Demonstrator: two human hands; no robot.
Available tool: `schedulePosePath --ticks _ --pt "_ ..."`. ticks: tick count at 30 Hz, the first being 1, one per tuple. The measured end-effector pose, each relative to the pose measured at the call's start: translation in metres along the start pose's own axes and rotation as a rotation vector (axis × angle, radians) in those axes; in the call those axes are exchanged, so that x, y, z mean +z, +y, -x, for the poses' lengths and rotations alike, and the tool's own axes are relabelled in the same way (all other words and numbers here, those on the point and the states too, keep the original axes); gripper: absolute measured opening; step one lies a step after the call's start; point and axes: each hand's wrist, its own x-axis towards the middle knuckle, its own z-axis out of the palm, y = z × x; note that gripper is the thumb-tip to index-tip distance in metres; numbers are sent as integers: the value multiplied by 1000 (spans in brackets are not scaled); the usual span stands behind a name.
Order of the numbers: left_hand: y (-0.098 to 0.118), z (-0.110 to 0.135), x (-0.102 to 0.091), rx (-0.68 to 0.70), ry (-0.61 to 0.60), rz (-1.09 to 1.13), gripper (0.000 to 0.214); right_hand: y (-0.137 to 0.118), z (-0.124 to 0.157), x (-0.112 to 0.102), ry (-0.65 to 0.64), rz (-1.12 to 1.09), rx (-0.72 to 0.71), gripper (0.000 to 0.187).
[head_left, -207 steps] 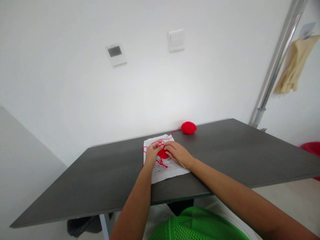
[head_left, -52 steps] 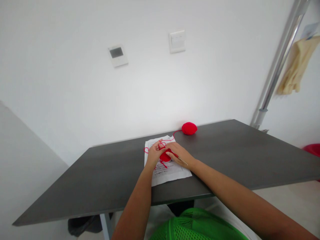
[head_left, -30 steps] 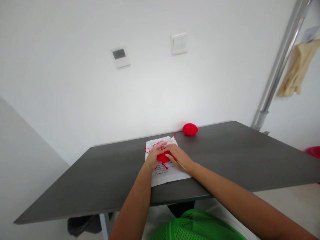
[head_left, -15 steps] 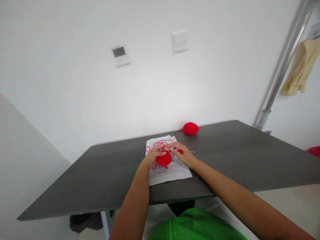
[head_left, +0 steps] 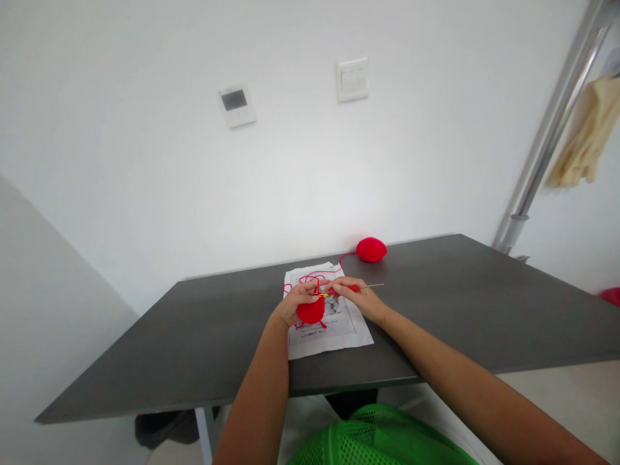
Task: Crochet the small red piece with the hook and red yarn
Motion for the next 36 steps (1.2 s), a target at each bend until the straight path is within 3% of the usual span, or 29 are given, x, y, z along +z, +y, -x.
schedulePosePath --ticks 8,16,29,33,36 --pt "-1 -1 4 1 75 -63 52 2 2 2 -22 223 -209 18" --pt "1 0 4 36 144 -38 54 3 2 5 87 161 -110 18" --pt "4 5 -6 44 135 -51 49 3 -1 11 159 -427 152 21" --pt "4 5 -9 45 98 -11 45 -1 1 7 90 -241 42 19" --pt "4 5 -11 79 94 26 40 -7 4 3 12 89 -147 17"
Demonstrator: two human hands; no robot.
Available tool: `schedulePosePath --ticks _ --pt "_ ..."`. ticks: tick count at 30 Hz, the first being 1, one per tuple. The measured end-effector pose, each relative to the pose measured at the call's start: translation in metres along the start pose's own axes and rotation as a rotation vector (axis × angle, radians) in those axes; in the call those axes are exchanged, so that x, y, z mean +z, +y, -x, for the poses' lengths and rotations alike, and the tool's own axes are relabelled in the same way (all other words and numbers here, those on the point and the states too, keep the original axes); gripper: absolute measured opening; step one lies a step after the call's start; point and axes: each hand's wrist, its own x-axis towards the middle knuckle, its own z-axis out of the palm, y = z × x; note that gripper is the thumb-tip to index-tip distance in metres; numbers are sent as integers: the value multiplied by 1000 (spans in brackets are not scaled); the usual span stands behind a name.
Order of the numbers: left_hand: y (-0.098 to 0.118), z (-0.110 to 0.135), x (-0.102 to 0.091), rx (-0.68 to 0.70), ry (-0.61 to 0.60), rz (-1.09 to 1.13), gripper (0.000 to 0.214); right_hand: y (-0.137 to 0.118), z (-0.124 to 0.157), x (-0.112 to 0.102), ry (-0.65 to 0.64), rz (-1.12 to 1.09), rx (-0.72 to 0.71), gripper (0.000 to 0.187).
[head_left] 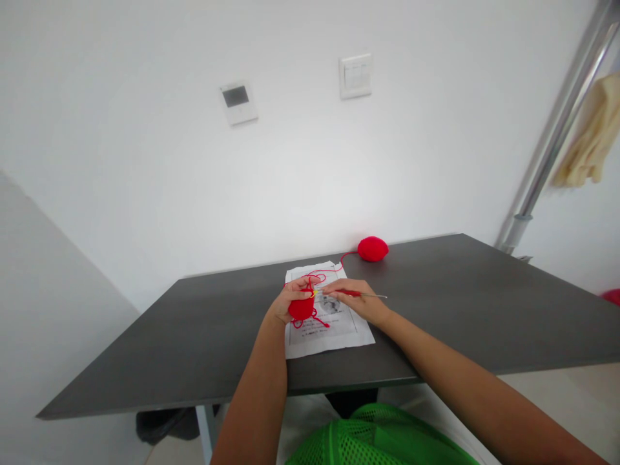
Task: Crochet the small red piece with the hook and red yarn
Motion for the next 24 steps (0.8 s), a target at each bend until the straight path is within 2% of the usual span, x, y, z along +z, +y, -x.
schedulePosePath --ticks 3,6,11,18,24 --pt "-1 -1 -1 31 1 22 38 -4 1 -2 -41 99 -86 18" --pt "-3 -1 -3 3 8 20 39 -4 0 1 12 22 -2 18" --pt "-4 0 -7 -47 -6 -7 41 -4 -3 5 101 -273 158 21" --pt "-6 -1 -10 -38 -51 47 37 -1 -1 -2 -7 -113 100 17" --pt "-8 -2 -13 -55 -23 -5 37 0 -2 -3 13 -331 183 15"
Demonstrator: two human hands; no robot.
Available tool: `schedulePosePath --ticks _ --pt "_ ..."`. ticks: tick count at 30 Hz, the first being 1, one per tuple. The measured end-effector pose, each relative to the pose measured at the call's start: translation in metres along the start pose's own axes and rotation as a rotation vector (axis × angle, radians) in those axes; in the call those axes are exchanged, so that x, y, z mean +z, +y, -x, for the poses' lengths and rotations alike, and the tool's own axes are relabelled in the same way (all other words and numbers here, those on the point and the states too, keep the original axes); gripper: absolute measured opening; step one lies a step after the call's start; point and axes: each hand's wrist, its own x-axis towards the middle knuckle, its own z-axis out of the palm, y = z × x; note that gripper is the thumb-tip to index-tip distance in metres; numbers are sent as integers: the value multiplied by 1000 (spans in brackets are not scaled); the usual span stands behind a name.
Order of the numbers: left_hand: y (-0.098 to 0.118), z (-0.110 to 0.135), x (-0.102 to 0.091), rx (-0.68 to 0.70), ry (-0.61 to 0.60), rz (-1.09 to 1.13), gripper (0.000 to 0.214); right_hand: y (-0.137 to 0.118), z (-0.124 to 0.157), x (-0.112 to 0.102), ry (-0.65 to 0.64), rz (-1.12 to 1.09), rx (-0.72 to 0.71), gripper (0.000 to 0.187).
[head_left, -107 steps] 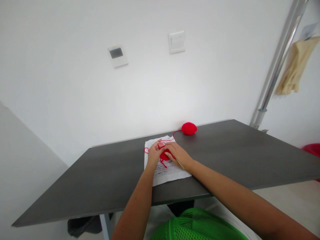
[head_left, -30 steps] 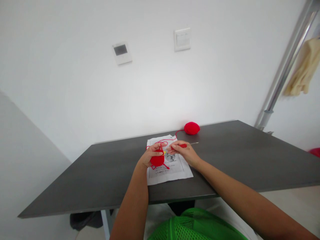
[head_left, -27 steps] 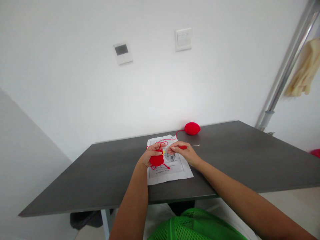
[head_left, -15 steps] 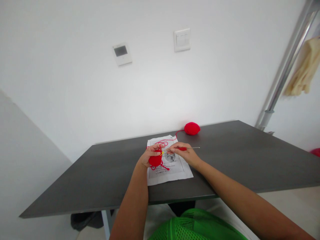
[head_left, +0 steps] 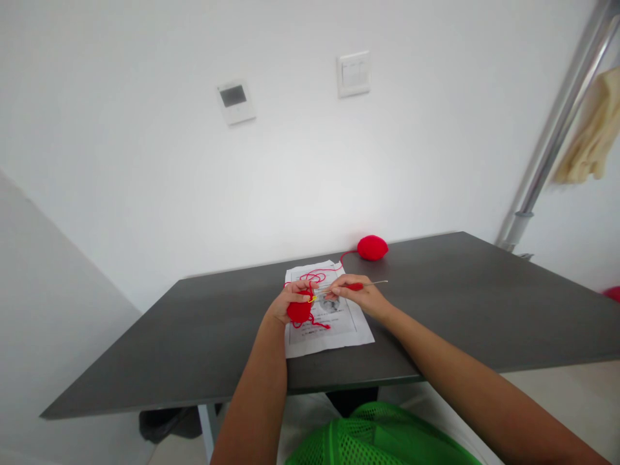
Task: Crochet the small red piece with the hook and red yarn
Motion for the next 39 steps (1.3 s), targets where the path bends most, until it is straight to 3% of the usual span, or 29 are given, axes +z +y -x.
schedulePosePath --ticks 5,9,12,18,23,31,39 --pt "0 -1 6 -13 40 -56 35 2 -2 2 43 -129 53 18" --pt "1 -2 13 -29 77 -75 33 6 -2 5 94 -99 21 19" --pt "2 -3 17 -33 99 -76 34 8 -1 6 130 -9 -35 18" --pt "4 -3 26 -8 144 -90 48 13 1 3 134 376 -240 14" --pt "7 -2 36 -12 129 -104 62 17 0 1 80 478 -328 13" --pt "2 -6 36 21 113 -146 65 15 -1 0 -8 565 -279 16" --pt "-2 -10 34 88 157 -183 52 13 -1 0 51 462 -190 16"
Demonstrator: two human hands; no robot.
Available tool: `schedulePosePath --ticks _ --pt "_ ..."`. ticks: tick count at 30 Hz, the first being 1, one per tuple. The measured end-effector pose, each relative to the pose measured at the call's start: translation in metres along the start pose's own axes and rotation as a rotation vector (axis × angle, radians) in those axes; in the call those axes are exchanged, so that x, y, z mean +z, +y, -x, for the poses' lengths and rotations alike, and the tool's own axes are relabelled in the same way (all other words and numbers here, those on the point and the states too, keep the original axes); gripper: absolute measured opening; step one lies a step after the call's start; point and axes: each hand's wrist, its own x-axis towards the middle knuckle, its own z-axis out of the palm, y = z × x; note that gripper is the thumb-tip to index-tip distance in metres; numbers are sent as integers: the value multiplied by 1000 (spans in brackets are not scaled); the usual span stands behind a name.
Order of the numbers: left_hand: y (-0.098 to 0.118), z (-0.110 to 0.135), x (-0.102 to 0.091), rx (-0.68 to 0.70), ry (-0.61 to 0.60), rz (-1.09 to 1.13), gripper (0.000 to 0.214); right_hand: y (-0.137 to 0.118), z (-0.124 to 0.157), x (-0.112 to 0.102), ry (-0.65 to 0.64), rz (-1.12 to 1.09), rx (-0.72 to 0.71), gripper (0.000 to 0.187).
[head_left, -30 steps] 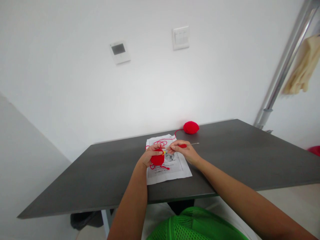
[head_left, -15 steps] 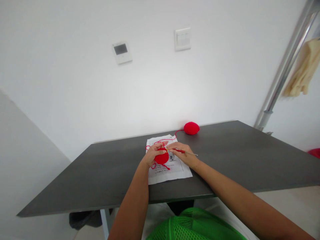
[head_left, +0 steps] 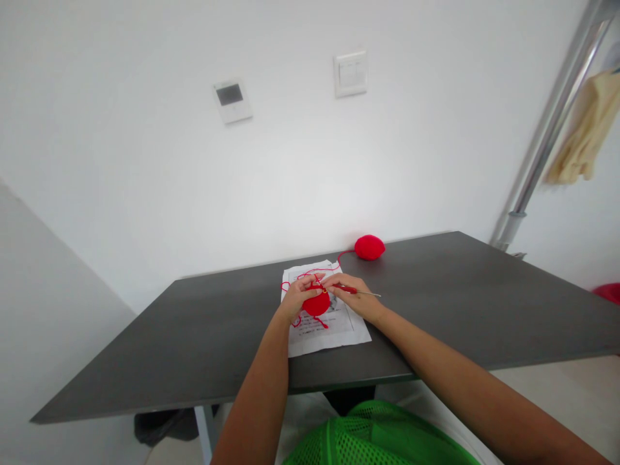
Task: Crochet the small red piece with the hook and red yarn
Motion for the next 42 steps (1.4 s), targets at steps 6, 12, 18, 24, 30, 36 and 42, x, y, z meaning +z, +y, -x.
schedulePosePath --ticks 6,12,18,24,30,36,42 --pt "-4 -3 -4 44 89 10 39 5 -1 -1 51 -42 39 16" --pt "-5 -5 -6 83 80 -2 35 8 -2 -4 34 -126 86 16" --pt "-7 -6 -9 79 95 -55 35 9 -4 -8 -8 -244 145 19" --pt "-8 -6 -10 91 88 -109 35 3 -4 -12 -60 -326 178 20" --pt "-7 -5 -8 98 109 -134 29 -1 -4 -12 -55 -307 188 21" --pt "-5 -5 -6 111 126 -128 27 3 -3 -11 -13 -259 148 22" --pt "-5 -6 -6 102 116 -133 35 9 -2 -11 -10 -212 140 21"
